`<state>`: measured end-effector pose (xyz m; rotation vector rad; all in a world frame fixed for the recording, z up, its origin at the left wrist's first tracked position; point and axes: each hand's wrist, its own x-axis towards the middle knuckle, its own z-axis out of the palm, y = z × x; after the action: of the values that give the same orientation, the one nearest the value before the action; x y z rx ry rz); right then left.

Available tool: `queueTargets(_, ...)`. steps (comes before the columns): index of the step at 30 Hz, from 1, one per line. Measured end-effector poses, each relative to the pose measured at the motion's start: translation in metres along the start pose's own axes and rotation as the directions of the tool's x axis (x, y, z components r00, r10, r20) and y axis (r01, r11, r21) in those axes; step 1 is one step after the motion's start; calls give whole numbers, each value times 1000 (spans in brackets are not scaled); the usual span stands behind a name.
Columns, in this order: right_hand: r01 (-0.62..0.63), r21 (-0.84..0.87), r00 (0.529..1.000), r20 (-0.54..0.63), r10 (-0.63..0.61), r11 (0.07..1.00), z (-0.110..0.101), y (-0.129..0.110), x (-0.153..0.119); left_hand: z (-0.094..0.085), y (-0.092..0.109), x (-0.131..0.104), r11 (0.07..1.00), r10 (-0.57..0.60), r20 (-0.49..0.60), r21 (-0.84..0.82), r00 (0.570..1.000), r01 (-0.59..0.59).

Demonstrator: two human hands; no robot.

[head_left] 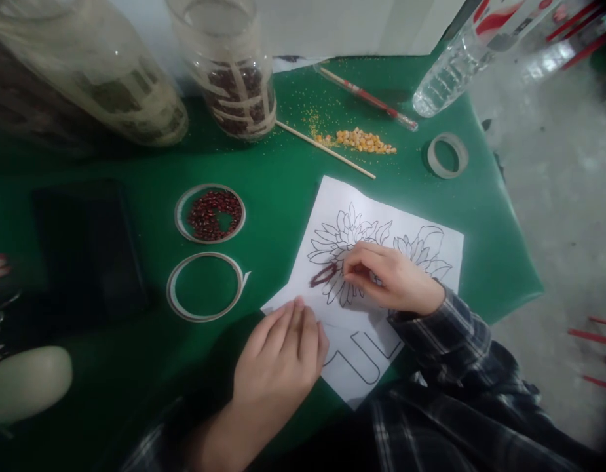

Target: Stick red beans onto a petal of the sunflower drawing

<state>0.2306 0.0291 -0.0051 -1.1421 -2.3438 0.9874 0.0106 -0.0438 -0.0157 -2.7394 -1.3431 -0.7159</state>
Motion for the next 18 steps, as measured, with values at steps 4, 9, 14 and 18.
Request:
queueTargets(4, -40, 38, 999, 17, 39, 998, -1, 1, -1, 0, 4, -3, 999, 14, 25, 35, 1000, -14)
queueTargets(9, -85, 46, 996, 8, 85, 995, 0, 1, -1, -1, 12, -5, 995, 33, 70, 89, 997, -39)
queueTargets(14, -59, 55, 998, -13, 60, 997, 5, 5, 1, -2, 24, -12, 982, 27, 185, 177, 982, -60)
queueTargets(18, -37, 88, 999, -29, 39, 995, 6, 7, 1, 0, 31, -18, 966, 4, 249, 250, 968, -68)
